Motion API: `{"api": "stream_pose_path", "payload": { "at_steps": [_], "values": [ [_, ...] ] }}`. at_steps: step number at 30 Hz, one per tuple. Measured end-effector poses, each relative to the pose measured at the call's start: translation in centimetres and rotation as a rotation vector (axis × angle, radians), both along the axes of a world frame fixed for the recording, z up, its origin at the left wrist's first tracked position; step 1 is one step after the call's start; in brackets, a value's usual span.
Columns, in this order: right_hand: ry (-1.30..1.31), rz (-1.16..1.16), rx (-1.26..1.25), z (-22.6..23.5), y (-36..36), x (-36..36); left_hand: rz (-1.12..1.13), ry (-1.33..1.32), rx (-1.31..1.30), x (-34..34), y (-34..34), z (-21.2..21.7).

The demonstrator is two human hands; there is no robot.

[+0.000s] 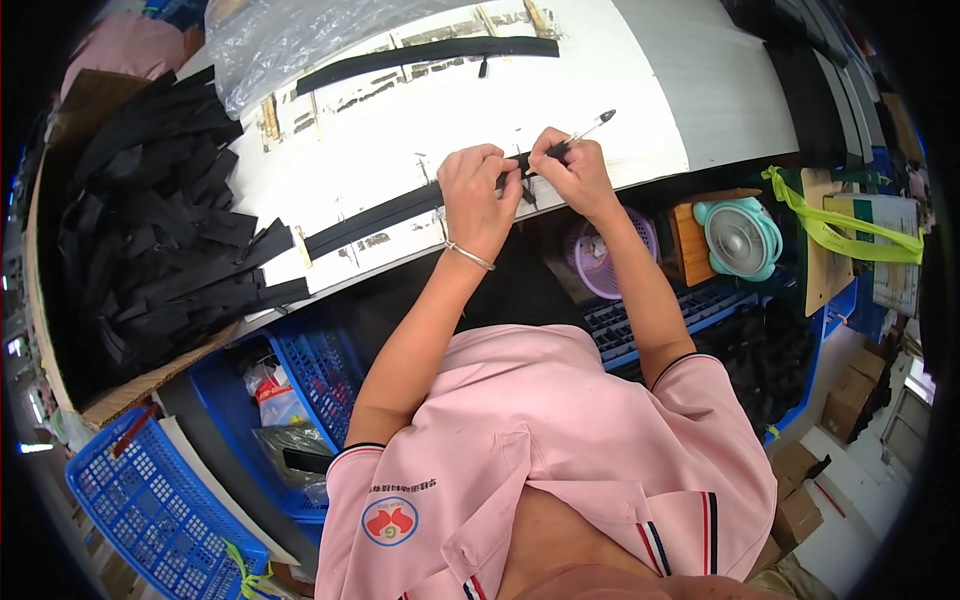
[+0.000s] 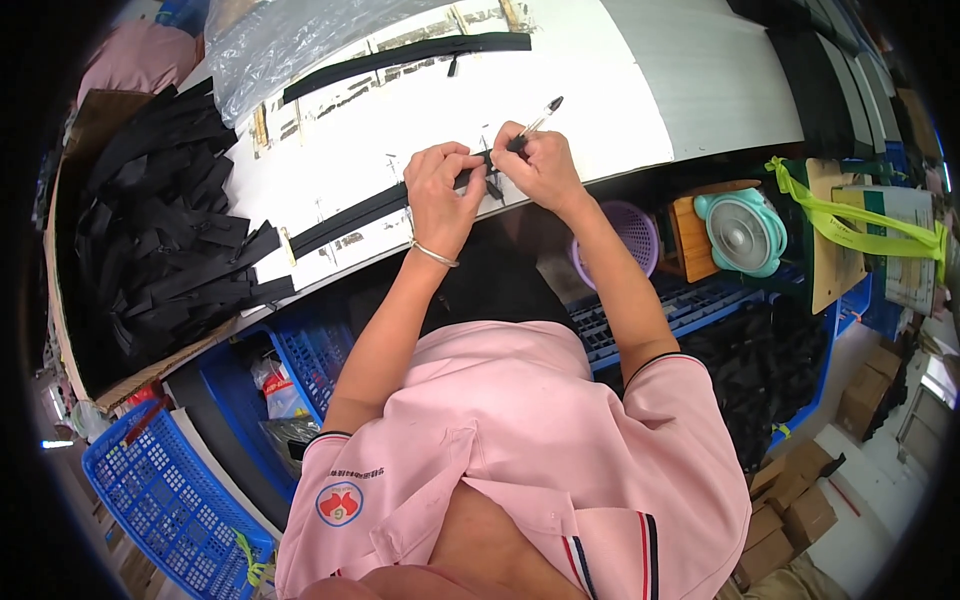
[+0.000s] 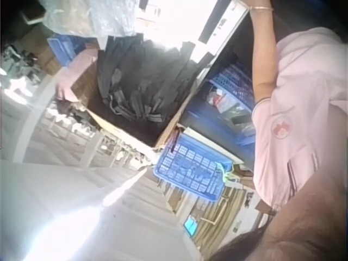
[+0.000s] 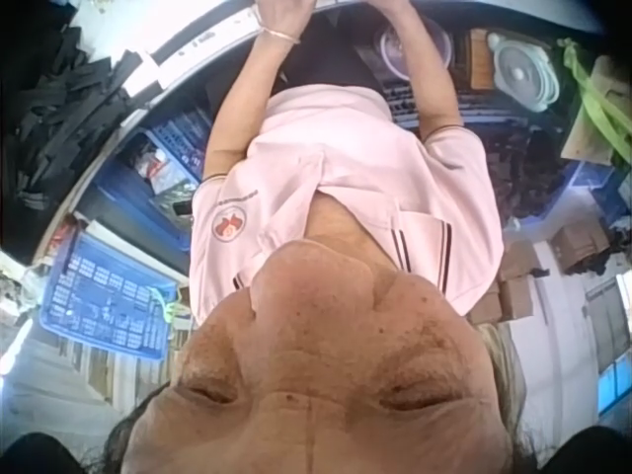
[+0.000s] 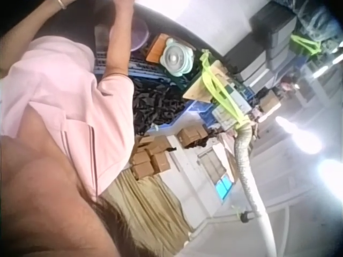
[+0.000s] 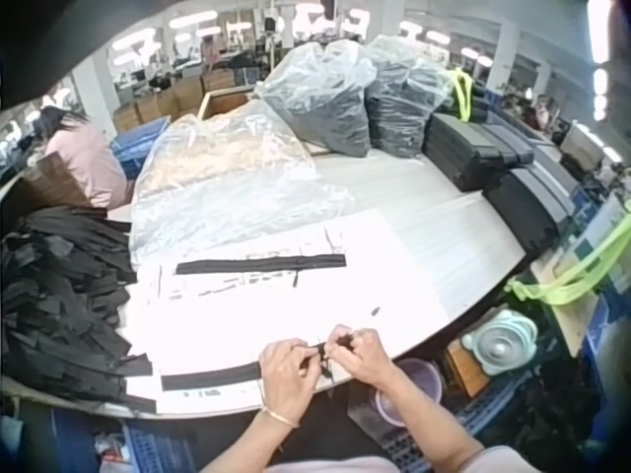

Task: Marking black straps using a template and a pen for assembly.

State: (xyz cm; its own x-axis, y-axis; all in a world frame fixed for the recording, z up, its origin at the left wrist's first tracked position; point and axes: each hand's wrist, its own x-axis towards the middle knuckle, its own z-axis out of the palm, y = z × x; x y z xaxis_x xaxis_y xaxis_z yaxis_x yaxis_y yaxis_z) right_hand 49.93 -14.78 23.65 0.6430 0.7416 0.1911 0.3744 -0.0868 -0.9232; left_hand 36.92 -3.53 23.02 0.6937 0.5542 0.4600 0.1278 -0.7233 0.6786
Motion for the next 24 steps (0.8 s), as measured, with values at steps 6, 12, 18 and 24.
{"api": "stream_pose_path", "payload": {
  "at_steps": [6,12,18,24],
  "values": [
    [-0.062,0.054,-0.022,0.0,0.2,0.1,0.002,-0.017,0.004,-0.1,0.3,-0.1],
    [0.124,0.050,0.001,0.4,-0.1,0.2,-0.022,-0.027,0.022,-1.0,0.6,-0.2],
    [0.205,-0.173,0.278,-0.3,-0.8,-0.2,0.006,0.247,0.081,-5.8,0.8,0.5],
    [0.222,-0.242,0.281,-0.3,-0.2,-0.4,-0.110,0.285,0.065,-2.0,7.1,-0.5]
  ]
}}
